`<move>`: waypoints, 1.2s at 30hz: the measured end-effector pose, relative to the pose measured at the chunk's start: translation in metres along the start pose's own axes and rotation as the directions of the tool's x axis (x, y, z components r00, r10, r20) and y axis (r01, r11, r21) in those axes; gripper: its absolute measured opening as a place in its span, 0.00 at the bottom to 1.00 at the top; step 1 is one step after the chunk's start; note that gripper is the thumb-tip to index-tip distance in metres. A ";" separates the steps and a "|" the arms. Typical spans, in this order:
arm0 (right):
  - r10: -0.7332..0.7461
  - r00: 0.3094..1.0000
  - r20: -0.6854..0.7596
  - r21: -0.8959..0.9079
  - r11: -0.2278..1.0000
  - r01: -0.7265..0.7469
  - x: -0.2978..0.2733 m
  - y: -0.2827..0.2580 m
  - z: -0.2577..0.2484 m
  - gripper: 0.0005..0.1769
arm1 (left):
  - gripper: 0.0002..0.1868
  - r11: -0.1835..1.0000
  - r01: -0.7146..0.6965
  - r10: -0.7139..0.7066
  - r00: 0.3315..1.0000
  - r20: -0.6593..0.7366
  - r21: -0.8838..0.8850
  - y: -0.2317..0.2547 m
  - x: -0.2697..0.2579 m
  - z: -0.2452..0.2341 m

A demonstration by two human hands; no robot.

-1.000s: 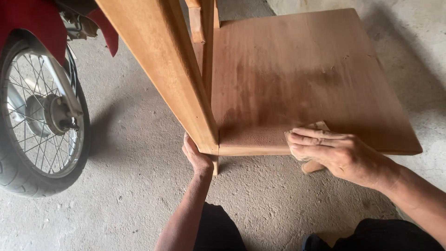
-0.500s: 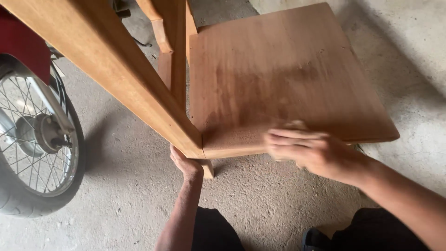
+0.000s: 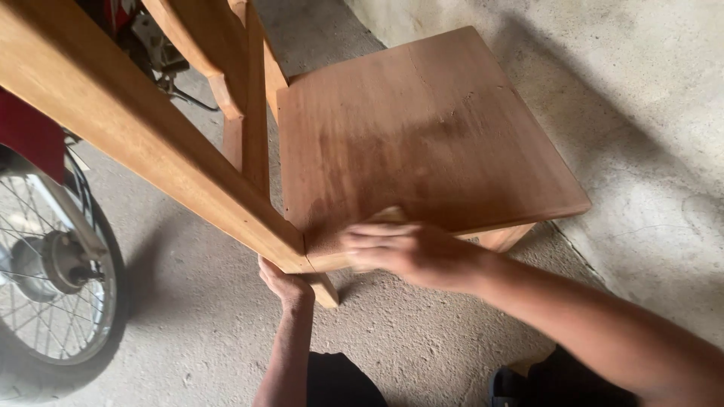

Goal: The person sands the surface of a wooden chair with a piece of sandpaper.

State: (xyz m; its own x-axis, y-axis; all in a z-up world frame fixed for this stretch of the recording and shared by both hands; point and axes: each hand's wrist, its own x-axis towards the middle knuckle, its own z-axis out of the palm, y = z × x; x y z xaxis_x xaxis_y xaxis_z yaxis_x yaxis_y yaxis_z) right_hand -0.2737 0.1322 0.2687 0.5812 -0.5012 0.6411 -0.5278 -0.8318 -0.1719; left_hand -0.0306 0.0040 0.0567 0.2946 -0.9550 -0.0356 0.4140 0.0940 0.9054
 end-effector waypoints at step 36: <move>0.180 0.968 0.177 0.074 0.978 -0.195 -0.017 0.003 -0.035 0.03 | 0.34 0.999 0.031 -0.032 0.999 -0.031 -0.043 -0.008 0.003 -0.006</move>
State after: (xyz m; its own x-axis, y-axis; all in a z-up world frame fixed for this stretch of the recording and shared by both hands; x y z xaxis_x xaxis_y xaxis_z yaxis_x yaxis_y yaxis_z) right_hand -0.3067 0.1468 0.2838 0.5769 -0.6769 0.4572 -0.5841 -0.7331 -0.3484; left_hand -0.0280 0.0025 0.0470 0.3074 -0.9484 -0.0773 0.4596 0.0769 0.8848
